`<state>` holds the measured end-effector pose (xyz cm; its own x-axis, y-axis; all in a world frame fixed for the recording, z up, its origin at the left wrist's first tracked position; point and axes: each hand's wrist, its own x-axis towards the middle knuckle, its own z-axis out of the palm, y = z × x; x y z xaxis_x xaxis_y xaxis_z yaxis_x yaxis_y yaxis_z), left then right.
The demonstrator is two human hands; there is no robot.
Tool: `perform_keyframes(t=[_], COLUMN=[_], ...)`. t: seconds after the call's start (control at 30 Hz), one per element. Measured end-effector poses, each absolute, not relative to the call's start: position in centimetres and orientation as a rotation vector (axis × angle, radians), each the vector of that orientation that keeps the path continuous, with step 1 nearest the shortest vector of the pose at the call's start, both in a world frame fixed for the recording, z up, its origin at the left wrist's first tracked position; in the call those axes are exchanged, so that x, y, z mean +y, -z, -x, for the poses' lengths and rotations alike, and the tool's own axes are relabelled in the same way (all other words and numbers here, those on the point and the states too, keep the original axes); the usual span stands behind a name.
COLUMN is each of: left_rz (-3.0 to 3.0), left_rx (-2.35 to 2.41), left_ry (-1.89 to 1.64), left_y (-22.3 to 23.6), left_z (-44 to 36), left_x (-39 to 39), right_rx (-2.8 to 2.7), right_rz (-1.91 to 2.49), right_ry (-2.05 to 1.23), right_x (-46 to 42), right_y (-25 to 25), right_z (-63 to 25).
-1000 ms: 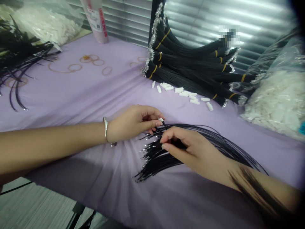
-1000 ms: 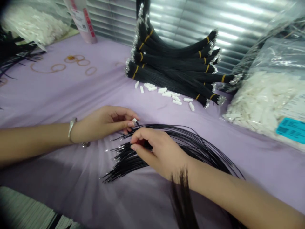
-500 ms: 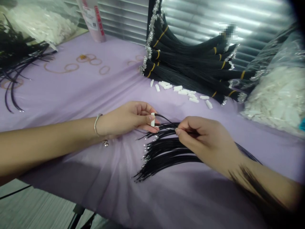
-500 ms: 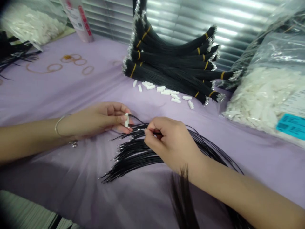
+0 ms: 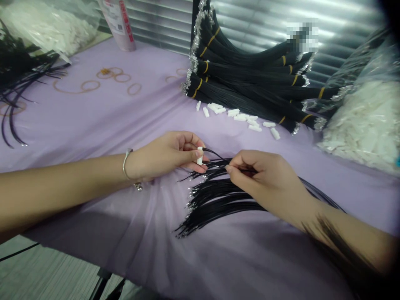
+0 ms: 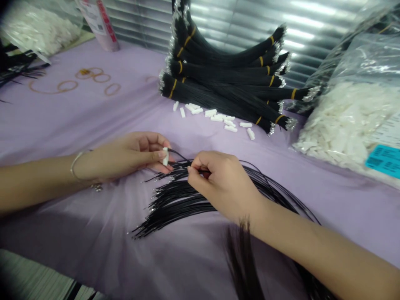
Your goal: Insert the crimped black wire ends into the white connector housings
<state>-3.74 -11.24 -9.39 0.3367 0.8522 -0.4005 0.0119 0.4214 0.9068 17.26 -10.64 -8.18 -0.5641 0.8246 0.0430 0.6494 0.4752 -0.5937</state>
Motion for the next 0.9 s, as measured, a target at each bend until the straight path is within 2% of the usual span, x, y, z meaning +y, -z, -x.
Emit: perform_keyframes(t=[0.9], left_rz=[-1.068], left_rx=[1.087], left_ry=[-0.675], left_y=[9.71], left_z=[3.56], left_x=[-11.21], right_rx=[-2.401], right_rz=[1.156], right_ry=[-0.742], right_x=[-10.81], right_y=[8.1], right_z=[-17.13])
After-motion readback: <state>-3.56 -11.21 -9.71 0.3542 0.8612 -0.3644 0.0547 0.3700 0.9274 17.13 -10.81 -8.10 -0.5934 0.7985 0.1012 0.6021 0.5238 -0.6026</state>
